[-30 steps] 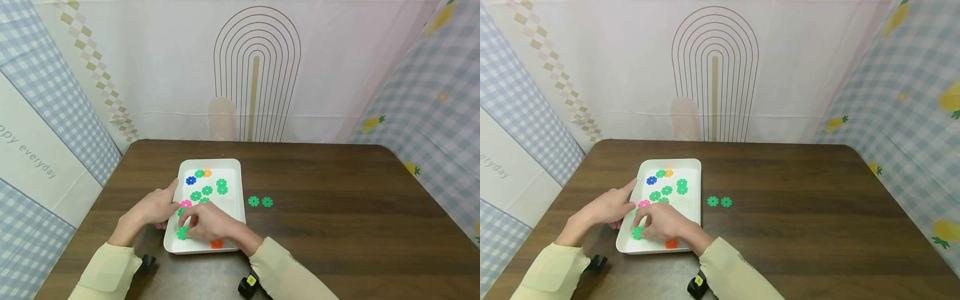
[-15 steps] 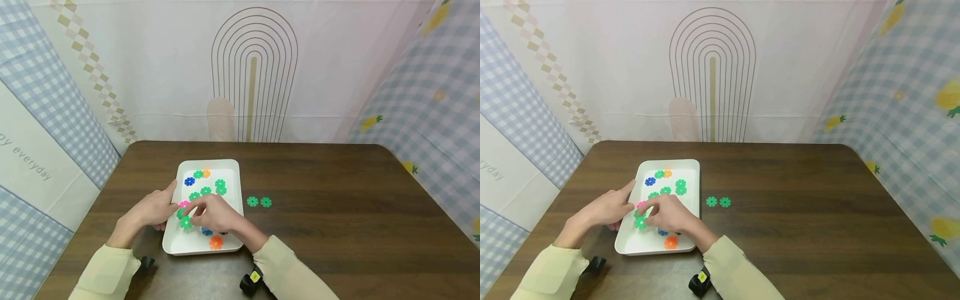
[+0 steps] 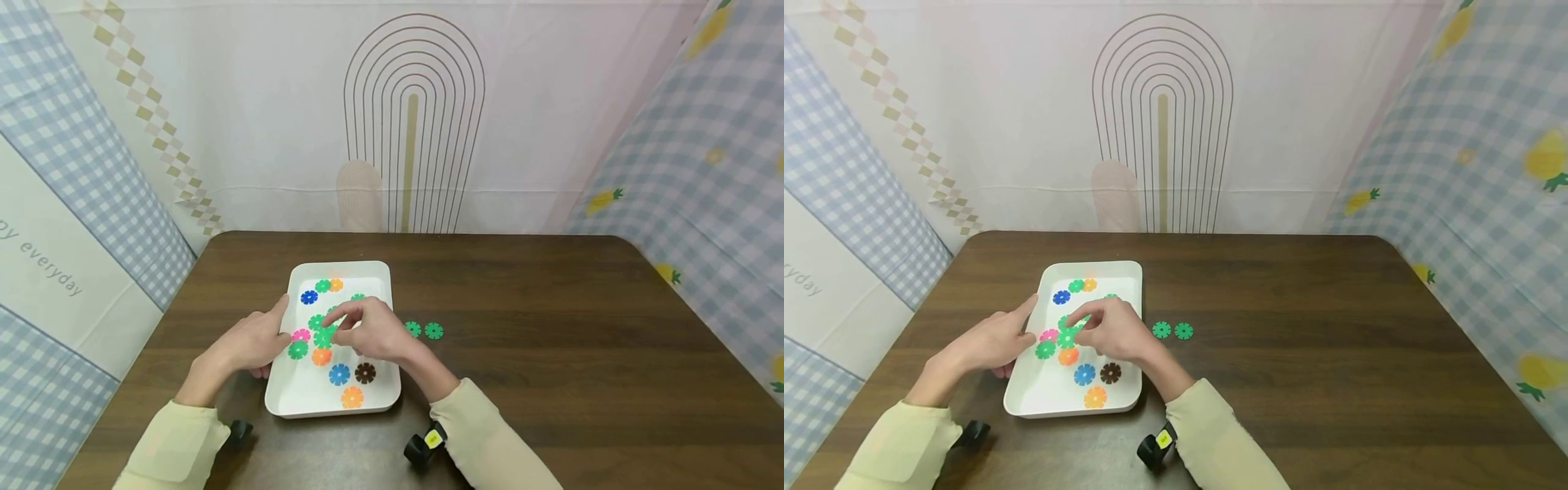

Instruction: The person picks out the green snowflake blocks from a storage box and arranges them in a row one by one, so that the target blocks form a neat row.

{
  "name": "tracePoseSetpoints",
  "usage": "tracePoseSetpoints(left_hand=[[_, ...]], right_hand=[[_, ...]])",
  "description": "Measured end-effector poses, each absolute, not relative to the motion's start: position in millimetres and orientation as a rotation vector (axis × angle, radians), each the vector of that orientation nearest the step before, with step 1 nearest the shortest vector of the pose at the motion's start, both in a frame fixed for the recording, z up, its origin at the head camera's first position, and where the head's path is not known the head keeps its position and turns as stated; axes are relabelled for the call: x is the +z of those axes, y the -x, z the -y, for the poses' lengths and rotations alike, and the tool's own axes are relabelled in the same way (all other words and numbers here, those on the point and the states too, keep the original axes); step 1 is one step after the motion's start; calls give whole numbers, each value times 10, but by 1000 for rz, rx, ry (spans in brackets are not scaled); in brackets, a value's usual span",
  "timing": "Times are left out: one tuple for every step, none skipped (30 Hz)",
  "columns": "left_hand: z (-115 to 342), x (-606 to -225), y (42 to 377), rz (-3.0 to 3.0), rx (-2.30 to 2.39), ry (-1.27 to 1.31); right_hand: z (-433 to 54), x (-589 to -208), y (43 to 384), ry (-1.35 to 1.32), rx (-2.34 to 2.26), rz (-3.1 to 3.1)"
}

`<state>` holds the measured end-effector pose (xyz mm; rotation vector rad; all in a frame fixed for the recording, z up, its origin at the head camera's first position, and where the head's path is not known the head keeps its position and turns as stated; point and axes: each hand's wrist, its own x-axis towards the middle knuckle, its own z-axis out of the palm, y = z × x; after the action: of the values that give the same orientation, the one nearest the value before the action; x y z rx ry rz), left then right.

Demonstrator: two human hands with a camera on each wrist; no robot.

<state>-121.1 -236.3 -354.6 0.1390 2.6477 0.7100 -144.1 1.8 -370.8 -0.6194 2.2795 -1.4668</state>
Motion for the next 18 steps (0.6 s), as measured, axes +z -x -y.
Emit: tracePoseSetpoints(left_hand=[[2362,-3546,1212,-2647,709,-139],[2361,-3546,1212,-2647,708,-138],[2360,-3545,1212,-2646,706,-138],[2359,-3545,1213,-2646,705,-137],[2358,-3545,1214,-2646,703,-136],[2358,-3546,1214,-2646,702,-135],[2357,-3547,1212,-2646,701,-133],[2356,-3548,1211,-2645,701,-130],[2355,-3549,1210,-2645,701,-127],[2354,-3549,1210,-2645,701,-124],[2352,-3549,1208,-2644,702,-122],[2351,-3549,1207,-2644,702,-120],[2350,-3550,1206,-2643,702,-119],[2350,-3549,1206,-2642,702,-119],[2349,-3548,1205,-2644,700,-120],[2349,-3547,1204,-2643,699,-119],[2349,-3547,1203,-2643,698,-119],[2349,-3546,1202,-2642,697,-119]], right_hand=[[-32,-3709,1449,620,-1475,-2278],[-45,-3710,1457,622,-1478,-2282],[-57,-3710,1464,624,-1480,-2284],[-69,-3709,1469,625,-1482,-2285],[-79,-3709,1474,624,-1484,-2285],[-88,-3707,1479,623,-1487,-2282],[-97,-3704,1482,620,-1491,-2280],[-105,-3701,1485,617,-1494,-2278],[-114,-3696,1488,613,-1499,-2275],[-122,-3693,1492,609,-1504,-2273],[-130,-3689,1497,605,-1507,-2272],[-139,-3685,1501,602,-1509,-2273],[-149,-3681,1505,600,-1509,-2276],[-159,-3679,1509,596,-1507,-2280],[-169,-3677,1514,593,-1506,-2283],[-179,-3677,1519,593,-1507,-2282],[-191,-3677,1525,593,-1509,-2281],[-203,-3678,1530,592,-1512,-2279]])
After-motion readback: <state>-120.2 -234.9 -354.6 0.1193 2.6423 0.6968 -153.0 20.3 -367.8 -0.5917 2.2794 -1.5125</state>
